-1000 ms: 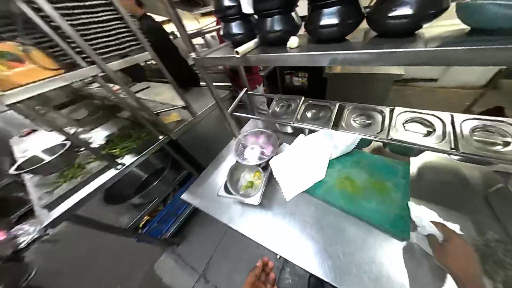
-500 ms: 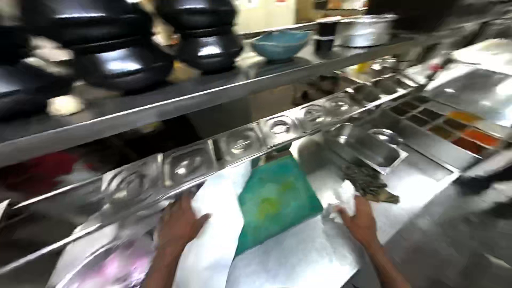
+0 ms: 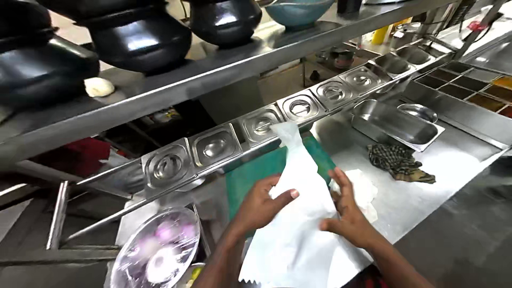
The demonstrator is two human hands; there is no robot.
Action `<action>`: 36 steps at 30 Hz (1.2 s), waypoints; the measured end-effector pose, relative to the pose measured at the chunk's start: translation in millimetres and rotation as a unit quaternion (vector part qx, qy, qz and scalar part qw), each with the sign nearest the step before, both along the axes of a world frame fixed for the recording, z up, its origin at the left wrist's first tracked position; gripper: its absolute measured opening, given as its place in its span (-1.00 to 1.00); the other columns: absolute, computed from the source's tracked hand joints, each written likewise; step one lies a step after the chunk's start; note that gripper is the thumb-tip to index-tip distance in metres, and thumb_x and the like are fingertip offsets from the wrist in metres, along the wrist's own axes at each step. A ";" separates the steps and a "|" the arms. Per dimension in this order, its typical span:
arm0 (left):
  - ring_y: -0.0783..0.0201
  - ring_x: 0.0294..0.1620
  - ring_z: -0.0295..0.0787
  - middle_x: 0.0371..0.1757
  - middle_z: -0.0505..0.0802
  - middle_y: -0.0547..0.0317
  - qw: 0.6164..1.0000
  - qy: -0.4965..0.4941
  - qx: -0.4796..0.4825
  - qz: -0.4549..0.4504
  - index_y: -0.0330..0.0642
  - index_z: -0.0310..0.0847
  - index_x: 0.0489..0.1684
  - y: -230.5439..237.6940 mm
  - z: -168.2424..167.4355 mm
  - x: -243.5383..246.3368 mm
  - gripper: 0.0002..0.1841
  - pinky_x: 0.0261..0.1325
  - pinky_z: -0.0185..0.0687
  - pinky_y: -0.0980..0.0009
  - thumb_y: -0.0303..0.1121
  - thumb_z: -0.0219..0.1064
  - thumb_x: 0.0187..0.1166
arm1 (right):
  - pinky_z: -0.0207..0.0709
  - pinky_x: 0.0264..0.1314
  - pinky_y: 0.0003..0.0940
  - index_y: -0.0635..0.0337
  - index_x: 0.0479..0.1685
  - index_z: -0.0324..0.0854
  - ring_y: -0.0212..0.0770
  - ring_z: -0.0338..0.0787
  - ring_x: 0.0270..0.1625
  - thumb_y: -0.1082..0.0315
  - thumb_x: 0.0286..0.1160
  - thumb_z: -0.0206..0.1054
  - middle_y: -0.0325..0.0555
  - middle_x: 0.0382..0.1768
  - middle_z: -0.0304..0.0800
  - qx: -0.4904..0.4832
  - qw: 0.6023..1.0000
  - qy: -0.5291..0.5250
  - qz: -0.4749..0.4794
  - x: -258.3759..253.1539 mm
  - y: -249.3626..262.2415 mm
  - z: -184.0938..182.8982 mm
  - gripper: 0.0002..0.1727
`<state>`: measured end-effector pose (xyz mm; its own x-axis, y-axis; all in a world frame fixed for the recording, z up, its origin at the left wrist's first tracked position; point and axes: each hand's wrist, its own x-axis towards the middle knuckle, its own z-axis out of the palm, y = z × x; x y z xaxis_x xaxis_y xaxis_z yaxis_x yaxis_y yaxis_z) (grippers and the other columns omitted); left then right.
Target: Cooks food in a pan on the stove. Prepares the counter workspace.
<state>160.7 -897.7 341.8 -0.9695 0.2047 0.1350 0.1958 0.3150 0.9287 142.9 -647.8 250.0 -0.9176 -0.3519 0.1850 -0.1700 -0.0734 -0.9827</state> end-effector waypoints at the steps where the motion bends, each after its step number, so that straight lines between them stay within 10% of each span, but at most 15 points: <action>1: 0.39 -0.20 0.87 -0.16 0.92 0.29 0.999 -0.010 0.034 -0.006 -0.06 0.82 -0.05 10.1 -3.9 0.9 -0.73 -0.03 0.86 0.36 -0.08 0.48 0.55 | 0.78 0.31 -0.14 -0.14 0.86 -0.01 -0.22 0.76 0.35 -0.12 0.01 0.77 -0.20 0.53 0.56 -0.007 1.000 -0.004 0.027 -2.0 -4.3 3.0 0.29; 4: 0.44 -0.42 0.78 -0.39 0.84 0.32 0.996 -0.011 0.039 0.081 -0.04 0.74 -0.23 20.3 -4.9 2.5 -0.64 -0.29 0.77 0.44 0.08 0.48 0.49 | 0.83 0.06 -0.26 0.08 0.14 0.77 -0.33 0.89 -0.07 0.12 0.34 0.61 -0.26 -0.10 0.93 -0.008 1.000 0.009 0.003 -27.6 14.5 3.6 -0.59; 6: 0.33 -0.38 0.82 -0.33 0.87 0.18 0.976 -0.028 0.058 0.206 -0.20 0.71 -0.12 19.3 2.7 6.8 -0.80 -0.26 0.82 0.34 -0.27 0.50 0.51 | 0.82 -0.10 -0.36 0.17 -0.13 0.79 -0.42 0.87 -0.25 0.28 0.42 0.50 -0.29 -0.30 0.90 -0.006 0.996 -0.009 -0.092 -49.7 51.3 1.7 -0.82; 9: 0.22 -0.21 0.90 -0.07 0.90 0.02 0.918 -0.040 0.170 0.357 -0.25 0.55 0.38 21.7 13.6 12.4 -0.61 -0.14 0.89 0.25 -0.53 0.37 0.59 | 0.73 0.04 -0.48 0.34 0.22 0.60 -0.55 0.78 -0.10 0.30 0.54 0.44 -0.23 -0.10 0.81 0.008 0.967 -0.062 -0.247 -99.1 127.5 0.8 -0.62; 14: 0.16 -0.20 0.91 -0.10 0.89 -0.02 0.850 -0.004 0.297 0.434 -0.20 0.50 0.36 56.3 32.1 -2.6 -0.62 -0.14 0.89 0.21 -0.64 0.26 0.59 | 0.68 0.08 -0.63 0.31 0.43 0.40 -0.67 0.73 -0.04 0.26 0.71 0.29 -0.26 0.01 0.69 -0.009 0.950 -0.105 -0.295 -163.4 229.5 -1.4 -0.56; 17: 0.10 -0.19 0.90 -0.08 0.87 -0.09 0.853 0.007 0.308 0.421 -0.28 0.38 0.43 95.2 44.3 -30.6 -0.46 -0.13 0.89 0.14 -0.75 0.32 0.43 | 0.52 0.52 -0.13 0.47 0.60 0.30 -0.10 0.64 0.42 0.17 0.57 0.42 0.29 0.42 0.58 0.096 0.958 -0.124 -0.240 -187.4 255.8 -36.4 -0.26; 20: 0.04 -0.14 0.92 -0.06 0.87 -0.16 0.880 0.012 0.297 0.370 -0.37 0.32 0.44 134.1 51.0 -61.0 -0.34 -0.08 0.92 0.11 -0.78 0.41 0.24 | 0.46 0.50 0.30 0.50 0.48 0.46 0.31 0.65 0.42 0.09 0.45 0.50 0.49 0.32 0.65 0.210 0.961 -0.079 -0.160 -204.0 256.3 -73.0 -0.26; 26: 0.09 -0.15 0.94 -0.06 0.90 -0.09 0.892 0.085 0.331 0.294 -0.26 0.33 0.47 163.6 73.7 -87.1 -0.09 -0.10 0.93 0.14 -0.54 0.70 -0.08 | 0.53 0.33 0.42 0.29 0.30 0.68 0.33 0.80 0.22 0.12 0.45 0.48 0.33 0.10 0.83 0.363 0.931 -0.016 -0.033 -222.8 242.1 -59.6 -0.47; 31: 0.15 0.02 0.84 0.20 0.77 -0.13 0.880 0.025 0.190 0.434 -0.25 0.22 0.66 119.0 5.3 -78.7 -0.16 -0.03 0.86 0.22 -0.59 0.50 0.23 | 0.56 0.47 0.09 0.28 0.32 0.66 0.02 0.78 0.31 0.14 0.57 0.36 0.14 0.19 0.81 0.237 0.967 -0.029 -0.088 -211.5 254.5 -62.6 -0.53; 36: 0.04 0.43 0.62 0.54 0.55 -0.32 0.843 -0.082 0.105 0.521 -0.40 0.09 0.72 72.5 -85.3 -43.1 -0.09 0.43 0.63 0.10 -0.53 0.59 0.31 | 0.57 0.40 0.23 0.09 0.65 0.41 0.20 0.79 0.31 0.11 0.69 0.25 0.23 0.24 0.79 0.382 0.914 -0.124 -0.055 -195.9 253.0 -60.2 -0.43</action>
